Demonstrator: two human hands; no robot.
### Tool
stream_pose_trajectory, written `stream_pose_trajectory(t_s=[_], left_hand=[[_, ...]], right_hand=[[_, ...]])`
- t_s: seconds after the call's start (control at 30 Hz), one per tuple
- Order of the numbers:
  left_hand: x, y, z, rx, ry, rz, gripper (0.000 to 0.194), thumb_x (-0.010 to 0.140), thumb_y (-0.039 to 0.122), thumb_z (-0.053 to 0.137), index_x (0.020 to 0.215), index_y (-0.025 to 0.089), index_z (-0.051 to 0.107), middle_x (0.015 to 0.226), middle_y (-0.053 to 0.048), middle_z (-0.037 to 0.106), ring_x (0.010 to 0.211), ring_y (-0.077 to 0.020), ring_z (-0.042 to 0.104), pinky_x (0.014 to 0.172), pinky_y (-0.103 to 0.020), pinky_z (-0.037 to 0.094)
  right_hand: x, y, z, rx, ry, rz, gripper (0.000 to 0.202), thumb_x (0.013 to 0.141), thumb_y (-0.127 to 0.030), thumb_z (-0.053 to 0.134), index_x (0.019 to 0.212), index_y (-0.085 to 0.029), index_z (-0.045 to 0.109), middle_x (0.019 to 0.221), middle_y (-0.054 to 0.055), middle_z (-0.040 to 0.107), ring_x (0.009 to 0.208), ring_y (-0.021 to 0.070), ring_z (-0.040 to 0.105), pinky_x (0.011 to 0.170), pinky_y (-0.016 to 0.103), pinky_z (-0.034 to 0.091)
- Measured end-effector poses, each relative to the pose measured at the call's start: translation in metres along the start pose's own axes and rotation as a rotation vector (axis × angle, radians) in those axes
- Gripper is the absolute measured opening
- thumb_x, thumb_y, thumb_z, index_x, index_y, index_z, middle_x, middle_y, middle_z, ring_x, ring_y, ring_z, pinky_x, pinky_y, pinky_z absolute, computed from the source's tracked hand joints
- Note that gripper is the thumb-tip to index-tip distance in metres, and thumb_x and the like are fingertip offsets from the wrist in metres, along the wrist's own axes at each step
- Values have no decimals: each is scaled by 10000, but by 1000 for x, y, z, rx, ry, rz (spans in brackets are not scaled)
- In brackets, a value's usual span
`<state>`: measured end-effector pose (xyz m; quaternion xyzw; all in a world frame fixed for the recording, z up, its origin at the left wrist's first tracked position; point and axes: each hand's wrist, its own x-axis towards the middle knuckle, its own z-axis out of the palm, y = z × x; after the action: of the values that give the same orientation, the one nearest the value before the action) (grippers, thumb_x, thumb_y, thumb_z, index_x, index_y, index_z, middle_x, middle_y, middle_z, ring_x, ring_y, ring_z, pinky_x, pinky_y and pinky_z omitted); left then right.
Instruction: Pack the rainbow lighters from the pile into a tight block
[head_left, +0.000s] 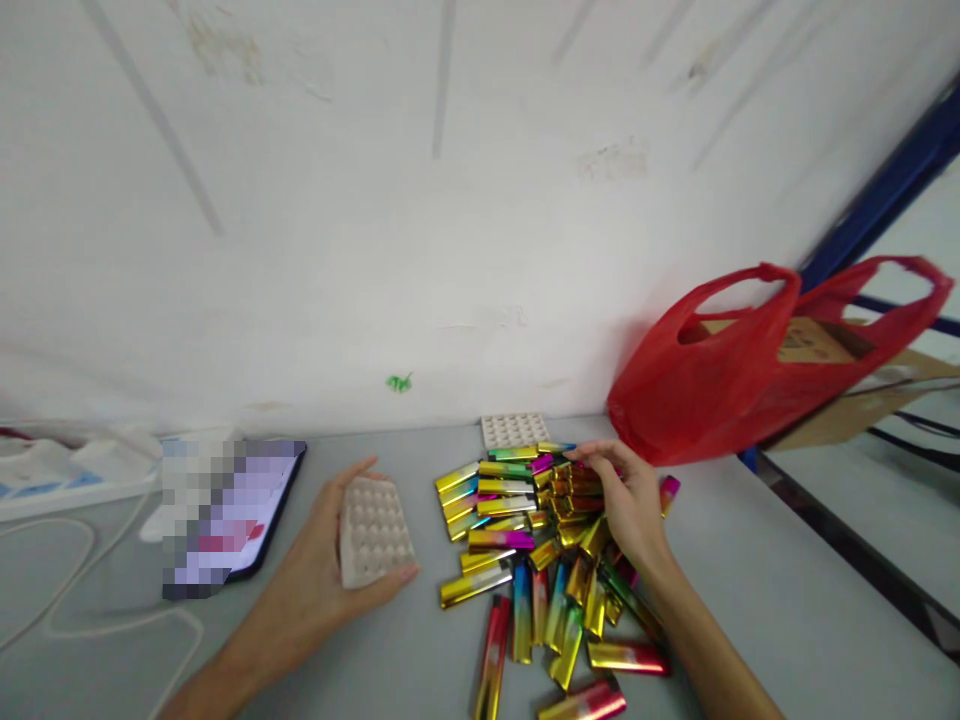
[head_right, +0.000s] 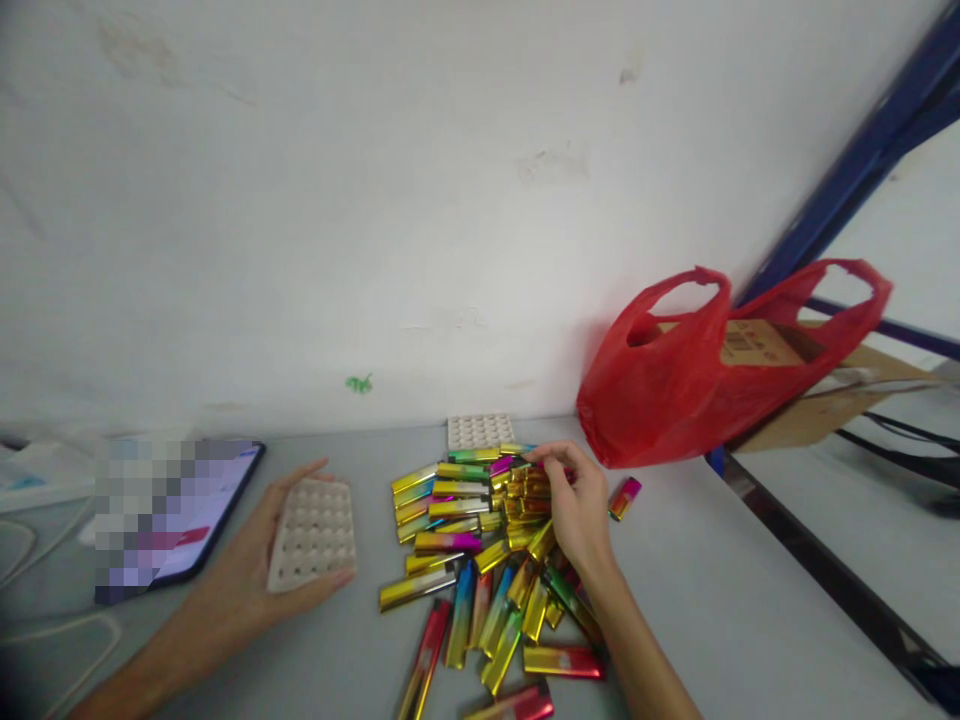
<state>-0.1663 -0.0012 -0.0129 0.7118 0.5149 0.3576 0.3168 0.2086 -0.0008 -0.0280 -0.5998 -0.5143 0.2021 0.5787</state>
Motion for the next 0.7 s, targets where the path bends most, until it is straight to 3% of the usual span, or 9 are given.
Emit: stream_pose_trajectory(t_s=[0.13, 0.2, 0.27, 0.33, 0.4, 0.47, 0.53, 0.6, 0.7], left_hand=[[-17, -17, -5, 221, 26, 169, 936, 778, 447, 912, 1580, 336, 442, 1533, -142, 580, 1408, -462, 623, 1211, -705, 517], [-22, -24, -8, 308, 12, 199, 973, 810, 445, 894, 1636, 339, 392, 1588, -143, 544, 1458, -463, 588, 1222, -700, 511], [-27, -29, -12, 387, -24, 204, 995, 872, 464, 854, 1697, 341, 313, 1642, -138, 510, 1480, -452, 582, 1219, -669, 527], [-31, -32, -15, 463, -71, 228, 982, 929, 497, 807, 1730, 348, 259, 1677, -135, 487, 1488, -443, 583, 1220, -644, 533], [-35, -31, -16, 526, -95, 275, 978, 949, 504, 781, 1747, 353, 235, 1694, -135, 480, 1495, -450, 576, 1215, -648, 535], [-40, -23, -12, 563, -77, 323, 1003, 947, 485, 774, 1762, 346, 207, 1722, -143, 452, 1522, -470, 539, 1208, -680, 529], [-45, -6, -1, 565, -42, 360, 1052, 930, 477, 788, 1775, 334, 178, 1769, -150, 383, 1574, -493, 460, 1212, -716, 505], [-50, 16, 16, 542, -54, 372, 1170, 875, 458, 844, 1789, 303, 131, 1818, -167, 281, 1621, -506, 373, 1222, -723, 493], [-52, 45, 51, 498, -156, 420, 1429, 751, 681, 923, 1801, 268, 47, 1845, -200, 193, 1648, -556, 269, 1229, -777, 447]], right_hand=[[-15, -23, -19, -36, 1, -32, 214, 1014, -372, 623, 964, -239, 783, 1048, 77, 839, 1043, 312, 755, 988, 439, 535], [-37, -38, -31, -146, -85, -93, 197, 1049, -384, 627, 1067, -265, 783, 1135, 65, 828, 1054, 304, 753, 932, 421, 552], [-63, -49, -41, -313, -221, -272, 190, 1058, -318, 634, 1203, -291, 753, 1237, 60, 799, 1141, 294, 730, 974, 423, 551], [-87, -53, -45, -470, -400, -518, 346, 1013, -246, 670, 1354, -295, 702, 1363, 85, 758, 1260, 316, 687, 1062, 467, 530], [-104, -49, -45, -640, -491, -735, 521, 961, -373, 762, 1465, -287, 664, 1516, 145, 671, 1329, 385, 640, 1042, 520, 533], [-111, -40, -44, -788, -511, -837, 747, 921, -645, 783, 1563, -305, 610, 1713, 198, 461, 1369, 465, 594, 988, 574, 539], [-112, -30, -44, -876, -521, -852, 950, 867, -846, 715, 1649, -341, 526, 1842, 177, 198, 1394, 506, 562, 977, 603, 534], [-110, -23, -46, -908, -541, -835, 1055, 836, -925, 658, 1708, -374, 435, 1880, 118, 15, 1417, 525, 541, 997, 618, 523], [-105, -18, -49, -914, -558, -784, 1144, 807, -973, 617, 1749, -385, 343, 1883, 93, -40, 1465, 574, 482, 1039, 686, 487]])
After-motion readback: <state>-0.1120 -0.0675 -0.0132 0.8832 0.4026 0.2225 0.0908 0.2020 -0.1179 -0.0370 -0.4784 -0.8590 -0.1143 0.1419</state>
